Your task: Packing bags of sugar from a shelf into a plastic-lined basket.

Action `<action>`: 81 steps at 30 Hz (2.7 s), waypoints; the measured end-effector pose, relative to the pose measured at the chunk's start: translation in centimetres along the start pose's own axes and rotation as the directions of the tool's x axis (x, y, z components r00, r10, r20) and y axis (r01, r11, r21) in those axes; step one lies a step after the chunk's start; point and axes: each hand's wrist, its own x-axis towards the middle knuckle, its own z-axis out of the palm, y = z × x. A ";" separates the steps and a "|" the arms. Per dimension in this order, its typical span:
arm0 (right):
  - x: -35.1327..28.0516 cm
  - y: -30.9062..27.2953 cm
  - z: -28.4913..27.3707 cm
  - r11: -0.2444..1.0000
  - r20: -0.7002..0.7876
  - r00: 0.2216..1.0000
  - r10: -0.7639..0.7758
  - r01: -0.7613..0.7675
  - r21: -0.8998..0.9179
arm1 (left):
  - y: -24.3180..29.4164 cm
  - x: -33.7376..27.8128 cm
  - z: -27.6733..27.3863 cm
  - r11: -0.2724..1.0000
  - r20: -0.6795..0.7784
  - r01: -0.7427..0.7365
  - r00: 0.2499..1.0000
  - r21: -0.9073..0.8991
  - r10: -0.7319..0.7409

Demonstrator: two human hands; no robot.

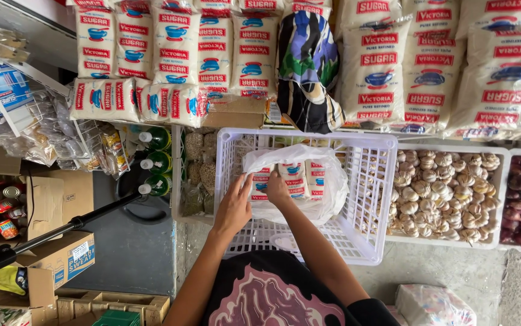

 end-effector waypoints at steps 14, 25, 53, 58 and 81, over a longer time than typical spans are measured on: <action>-0.5 0.8 -0.2 1.000 -0.056 0.998 -0.007 0.007 -0.003 | 0.4 -0.2 0.3 0.997 0.033 0.074 0.997 0.024 -0.075; -4.6 -2.8 -1.4 0.948 -0.195 0.967 -0.165 0.101 -0.303 | 0.9 0.0 0.1 0.976 0.131 0.215 0.967 0.039 -0.218; -13.2 3.6 -14.2 0.951 -0.521 0.796 -0.308 0.277 -0.138 | 1.6 1.9 1.7 0.938 -0.289 0.099 0.957 0.331 0.001; -15.0 4.2 -14.4 0.943 -0.563 0.761 -0.322 0.203 -0.264 | -0.8 3.3 5.2 0.793 -0.252 0.130 0.967 0.595 0.031; 2.0 23.5 -11.7 0.000 0.127 0.910 0.395 -0.138 0.990 | -7.1 5.3 10.3 0.156 0.144 0.298 0.776 -0.942 -0.614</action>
